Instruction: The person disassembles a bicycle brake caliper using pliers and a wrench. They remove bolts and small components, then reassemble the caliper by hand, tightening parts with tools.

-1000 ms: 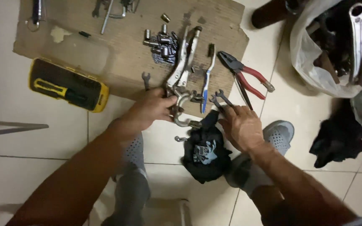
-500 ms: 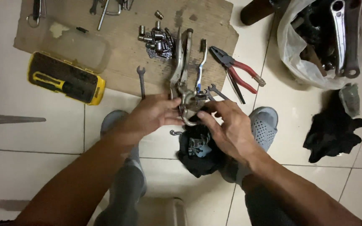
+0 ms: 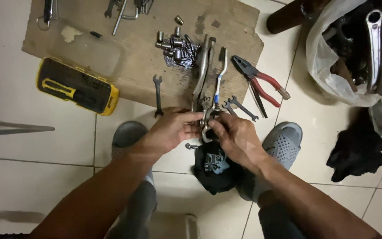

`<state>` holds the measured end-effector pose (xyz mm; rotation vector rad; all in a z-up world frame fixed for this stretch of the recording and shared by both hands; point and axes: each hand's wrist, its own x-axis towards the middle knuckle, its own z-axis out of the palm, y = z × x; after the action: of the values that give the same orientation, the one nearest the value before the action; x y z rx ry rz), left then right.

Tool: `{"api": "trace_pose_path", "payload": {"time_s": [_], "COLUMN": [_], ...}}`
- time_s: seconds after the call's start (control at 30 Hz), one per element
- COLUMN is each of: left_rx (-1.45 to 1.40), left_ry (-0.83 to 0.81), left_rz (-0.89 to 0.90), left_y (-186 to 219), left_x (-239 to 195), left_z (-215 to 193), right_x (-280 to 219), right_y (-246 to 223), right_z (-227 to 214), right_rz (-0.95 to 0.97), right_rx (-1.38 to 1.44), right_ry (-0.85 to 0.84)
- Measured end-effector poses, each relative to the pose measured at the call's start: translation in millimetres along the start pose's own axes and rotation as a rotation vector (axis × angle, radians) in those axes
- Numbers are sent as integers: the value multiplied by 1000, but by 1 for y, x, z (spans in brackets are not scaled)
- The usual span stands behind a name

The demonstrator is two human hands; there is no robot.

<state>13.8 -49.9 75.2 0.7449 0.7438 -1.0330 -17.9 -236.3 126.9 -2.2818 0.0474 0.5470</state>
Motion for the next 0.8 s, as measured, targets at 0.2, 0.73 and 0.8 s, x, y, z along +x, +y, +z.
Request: {"api": "trace_pose_path", "payload": {"time_s": [0.2, 0.73, 0.8], "left_rx": [-82, 74, 89], "left_ry": [88, 213, 243], "left_rz": [90, 210, 212], "left_y": [4, 4, 3], "left_x": [-24, -35, -38], "left_z": [22, 19, 17], "right_x": [6, 6, 6], "right_y": [-21, -28, -40], "right_z": [-13, 1, -5], "right_rz": [5, 272, 319], "right_rx": [116, 560, 556], "right_ry": [6, -27, -47]}}
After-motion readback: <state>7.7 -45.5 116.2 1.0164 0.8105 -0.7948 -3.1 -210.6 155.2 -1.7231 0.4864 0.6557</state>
